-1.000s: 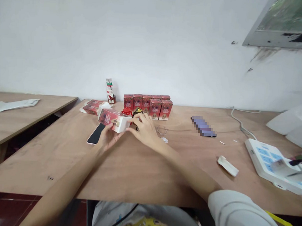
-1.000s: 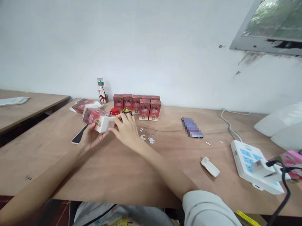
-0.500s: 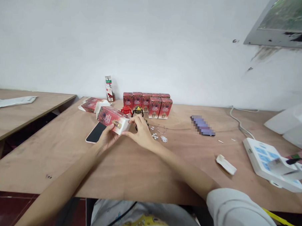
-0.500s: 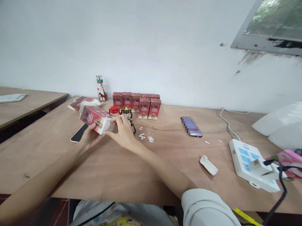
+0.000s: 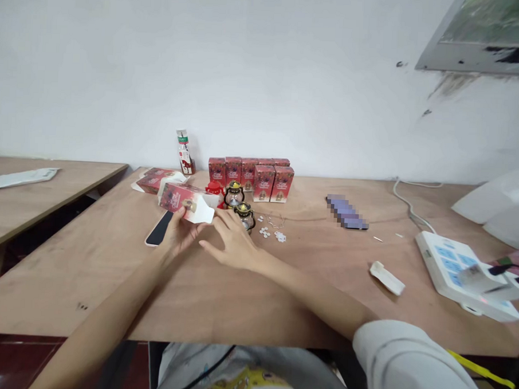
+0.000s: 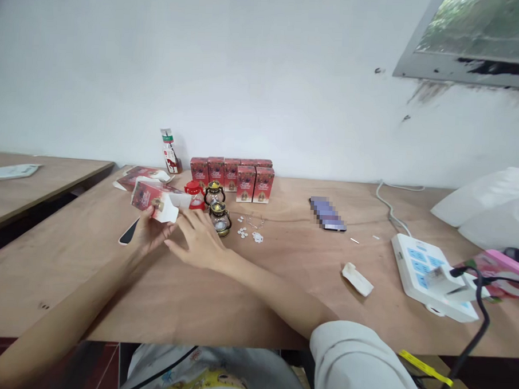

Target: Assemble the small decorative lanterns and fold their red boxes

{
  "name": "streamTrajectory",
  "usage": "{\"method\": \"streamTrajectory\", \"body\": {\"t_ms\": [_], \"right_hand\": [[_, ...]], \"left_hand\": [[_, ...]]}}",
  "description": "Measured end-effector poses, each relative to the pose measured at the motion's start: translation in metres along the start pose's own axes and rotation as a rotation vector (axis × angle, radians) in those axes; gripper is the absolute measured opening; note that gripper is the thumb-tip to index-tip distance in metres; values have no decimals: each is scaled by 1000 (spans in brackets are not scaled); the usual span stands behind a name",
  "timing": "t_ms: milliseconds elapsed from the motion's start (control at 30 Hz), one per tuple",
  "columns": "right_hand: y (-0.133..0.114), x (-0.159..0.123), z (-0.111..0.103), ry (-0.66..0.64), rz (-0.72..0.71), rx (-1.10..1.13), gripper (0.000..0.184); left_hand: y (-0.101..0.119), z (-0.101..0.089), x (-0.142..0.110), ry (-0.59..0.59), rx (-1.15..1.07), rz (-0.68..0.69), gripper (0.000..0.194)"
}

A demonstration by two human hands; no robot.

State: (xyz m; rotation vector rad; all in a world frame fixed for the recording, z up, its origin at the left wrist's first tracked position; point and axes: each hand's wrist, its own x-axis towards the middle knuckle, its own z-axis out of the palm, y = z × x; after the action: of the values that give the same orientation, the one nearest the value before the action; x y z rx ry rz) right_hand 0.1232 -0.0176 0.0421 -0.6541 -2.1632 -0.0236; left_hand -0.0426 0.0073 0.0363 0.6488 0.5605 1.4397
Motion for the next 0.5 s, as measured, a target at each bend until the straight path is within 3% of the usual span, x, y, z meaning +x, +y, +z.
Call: {"method": "streamTrajectory", "body": {"t_ms": [100, 267, 500], "right_hand": [[-1, -5, 5, -52, -79, -66, 30], [5, -5, 9, -32, -49, -78, 34], [12, 5, -9, -251, -146, -358, 32]], "left_hand": [[-1, 1, -1, -6, -26, -27, 15], [-5, -6, 1, 51, 4, -11, 11], [-1, -4, 3, 102, 22, 26, 12]]}}
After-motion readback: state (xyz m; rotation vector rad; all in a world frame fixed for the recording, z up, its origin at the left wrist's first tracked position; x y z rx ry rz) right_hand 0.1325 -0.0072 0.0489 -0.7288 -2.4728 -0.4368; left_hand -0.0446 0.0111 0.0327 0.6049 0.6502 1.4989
